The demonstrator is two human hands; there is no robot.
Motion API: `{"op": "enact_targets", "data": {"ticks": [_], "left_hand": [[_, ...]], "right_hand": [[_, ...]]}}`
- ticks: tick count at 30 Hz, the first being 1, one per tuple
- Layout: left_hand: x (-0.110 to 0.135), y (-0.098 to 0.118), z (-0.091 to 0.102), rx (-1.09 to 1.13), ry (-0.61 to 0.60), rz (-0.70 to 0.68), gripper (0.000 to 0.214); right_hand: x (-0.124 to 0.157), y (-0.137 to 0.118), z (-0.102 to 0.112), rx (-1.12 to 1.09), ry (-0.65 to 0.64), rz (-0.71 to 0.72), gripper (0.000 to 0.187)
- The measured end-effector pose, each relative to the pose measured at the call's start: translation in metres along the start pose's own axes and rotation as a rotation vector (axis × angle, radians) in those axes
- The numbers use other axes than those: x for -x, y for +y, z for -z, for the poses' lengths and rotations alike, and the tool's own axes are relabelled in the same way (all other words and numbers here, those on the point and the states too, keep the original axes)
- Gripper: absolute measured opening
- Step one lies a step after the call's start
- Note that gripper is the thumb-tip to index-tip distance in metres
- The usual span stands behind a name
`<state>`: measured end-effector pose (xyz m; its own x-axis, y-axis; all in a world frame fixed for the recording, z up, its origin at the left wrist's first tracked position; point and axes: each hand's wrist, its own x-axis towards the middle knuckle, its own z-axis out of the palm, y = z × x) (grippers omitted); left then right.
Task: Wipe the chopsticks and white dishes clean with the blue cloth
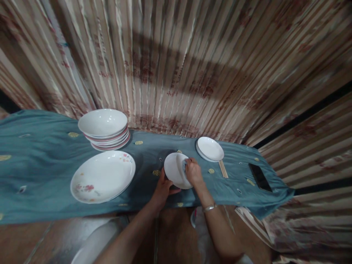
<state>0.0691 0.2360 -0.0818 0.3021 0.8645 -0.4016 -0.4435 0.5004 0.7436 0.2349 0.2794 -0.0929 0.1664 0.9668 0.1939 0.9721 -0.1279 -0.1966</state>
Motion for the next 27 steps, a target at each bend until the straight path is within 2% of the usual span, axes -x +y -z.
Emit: {"op": "enact_targets", "data": {"ticks": [5,10,17,22,27], "left_hand": [[-0.002,-0.003,0.000,0.049,-0.011,0.006,0.091],[-0.003,-0.004,-0.001,0.074,0.012,0.018,0.093],[-0.005,-0.007,0.000,0.087,0.016,0.005,0.088],[-0.002,-0.003,-0.002,0.129,-0.019,-0.039,0.075],[-0.001,0.001,-0.001,0.116,-0.081,-0.018,0.064]], "right_hand": [[-0.020,-0.018,-0.020,-0.197,0.103,0.014,0.031],[-0.025,-0.040,-0.026,-0.401,0.076,0.100,0.035],[0.000,-0.050,-0.018,-0.692,-0.104,0.228,0.047],[0.021,-0.038,-0.009,-0.828,-0.228,0.260,0.049],[0.034,-0.019,0.007,-0.806,-0.378,0.317,0.047]]}}
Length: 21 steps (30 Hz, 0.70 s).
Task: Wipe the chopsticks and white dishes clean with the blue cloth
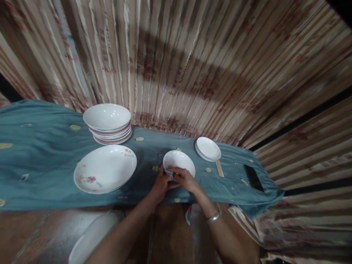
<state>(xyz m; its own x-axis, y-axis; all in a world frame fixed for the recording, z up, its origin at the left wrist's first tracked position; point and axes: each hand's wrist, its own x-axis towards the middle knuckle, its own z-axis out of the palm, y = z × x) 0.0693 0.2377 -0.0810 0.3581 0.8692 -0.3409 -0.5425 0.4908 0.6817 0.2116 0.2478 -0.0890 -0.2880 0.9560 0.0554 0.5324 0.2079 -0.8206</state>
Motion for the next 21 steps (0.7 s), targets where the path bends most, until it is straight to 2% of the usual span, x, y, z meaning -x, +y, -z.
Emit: {"op": "enact_targets", "data": {"ticks": [5,11,16,21], "left_hand": [[0.000,0.002,0.001,-0.050,-0.008,0.014,0.072],[0.000,0.002,-0.001,-0.076,0.008,0.007,0.085],[-0.002,-0.002,0.001,-0.072,0.023,0.023,0.091],[-0.004,-0.006,0.003,-0.051,0.030,0.016,0.094]], "right_hand": [[0.024,0.001,0.015,0.165,-0.011,-0.004,0.051],[0.041,0.012,0.033,0.530,0.048,-0.114,0.046],[0.030,0.021,0.041,0.800,0.120,-0.159,0.040],[0.001,0.027,0.040,0.902,0.204,-0.192,0.039]]}}
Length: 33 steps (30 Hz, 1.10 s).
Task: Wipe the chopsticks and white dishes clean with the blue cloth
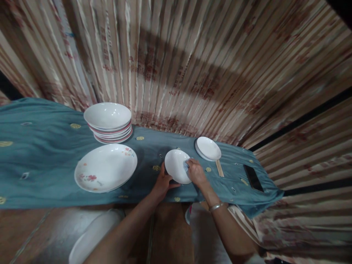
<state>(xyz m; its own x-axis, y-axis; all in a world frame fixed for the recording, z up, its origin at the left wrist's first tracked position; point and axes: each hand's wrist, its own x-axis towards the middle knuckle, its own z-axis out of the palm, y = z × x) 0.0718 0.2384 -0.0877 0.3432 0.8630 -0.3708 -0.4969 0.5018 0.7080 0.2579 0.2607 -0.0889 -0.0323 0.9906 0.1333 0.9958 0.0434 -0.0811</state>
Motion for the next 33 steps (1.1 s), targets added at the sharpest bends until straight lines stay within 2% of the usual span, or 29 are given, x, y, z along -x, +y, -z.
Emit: {"op": "enact_targets", "data": {"ticks": [5,10,14,20,25,29,33], "left_hand": [[0.000,0.000,-0.003,0.014,0.043,0.021,0.093],[0.000,0.000,-0.005,0.013,0.066,0.022,0.093],[0.000,-0.001,-0.004,0.036,0.058,0.010,0.094],[-0.001,-0.004,-0.004,0.041,0.098,0.034,0.097],[-0.001,-0.005,-0.003,0.028,0.067,0.028,0.099],[-0.002,-0.005,-0.001,0.031,0.026,-0.002,0.099],[-0.003,-0.003,-0.001,0.026,0.010,-0.012,0.098]], "right_hand": [[-0.030,-0.010,-0.016,-0.090,0.100,-0.069,0.038],[-0.050,-0.036,-0.031,-0.299,0.213,-0.099,0.036],[-0.052,-0.057,-0.039,-0.482,0.256,0.007,0.040],[-0.033,-0.067,-0.034,-0.621,0.174,0.166,0.046],[-0.029,-0.073,-0.014,-0.507,0.136,0.214,0.045],[-0.047,-0.071,-0.006,-0.315,0.094,0.187,0.042],[-0.066,-0.053,-0.005,-0.139,0.077,0.106,0.041]]}}
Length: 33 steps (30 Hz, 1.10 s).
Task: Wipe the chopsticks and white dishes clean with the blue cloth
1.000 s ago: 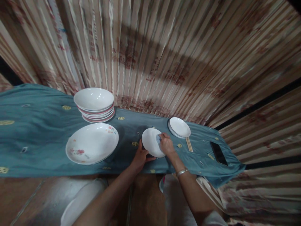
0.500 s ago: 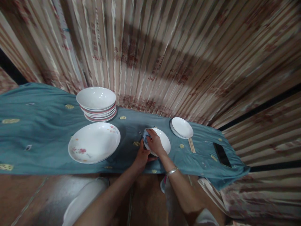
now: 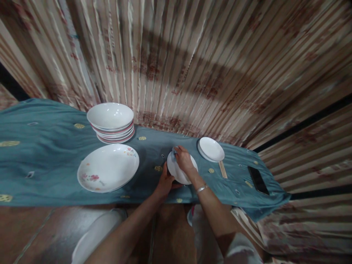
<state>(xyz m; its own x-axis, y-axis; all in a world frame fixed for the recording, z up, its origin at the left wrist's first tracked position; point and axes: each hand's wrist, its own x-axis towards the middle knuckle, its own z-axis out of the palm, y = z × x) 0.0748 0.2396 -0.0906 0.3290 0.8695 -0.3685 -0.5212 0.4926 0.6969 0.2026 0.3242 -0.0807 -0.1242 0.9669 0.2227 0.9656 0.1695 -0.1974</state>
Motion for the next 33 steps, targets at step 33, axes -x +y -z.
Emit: {"op": "enact_targets", "data": {"ticks": [33], "left_hand": [[-0.001,0.001,-0.002,-0.037,-0.004,-0.048,0.068]], "right_hand": [[0.119,-0.013,0.021,-0.123,-0.059,0.050,0.037]]}}
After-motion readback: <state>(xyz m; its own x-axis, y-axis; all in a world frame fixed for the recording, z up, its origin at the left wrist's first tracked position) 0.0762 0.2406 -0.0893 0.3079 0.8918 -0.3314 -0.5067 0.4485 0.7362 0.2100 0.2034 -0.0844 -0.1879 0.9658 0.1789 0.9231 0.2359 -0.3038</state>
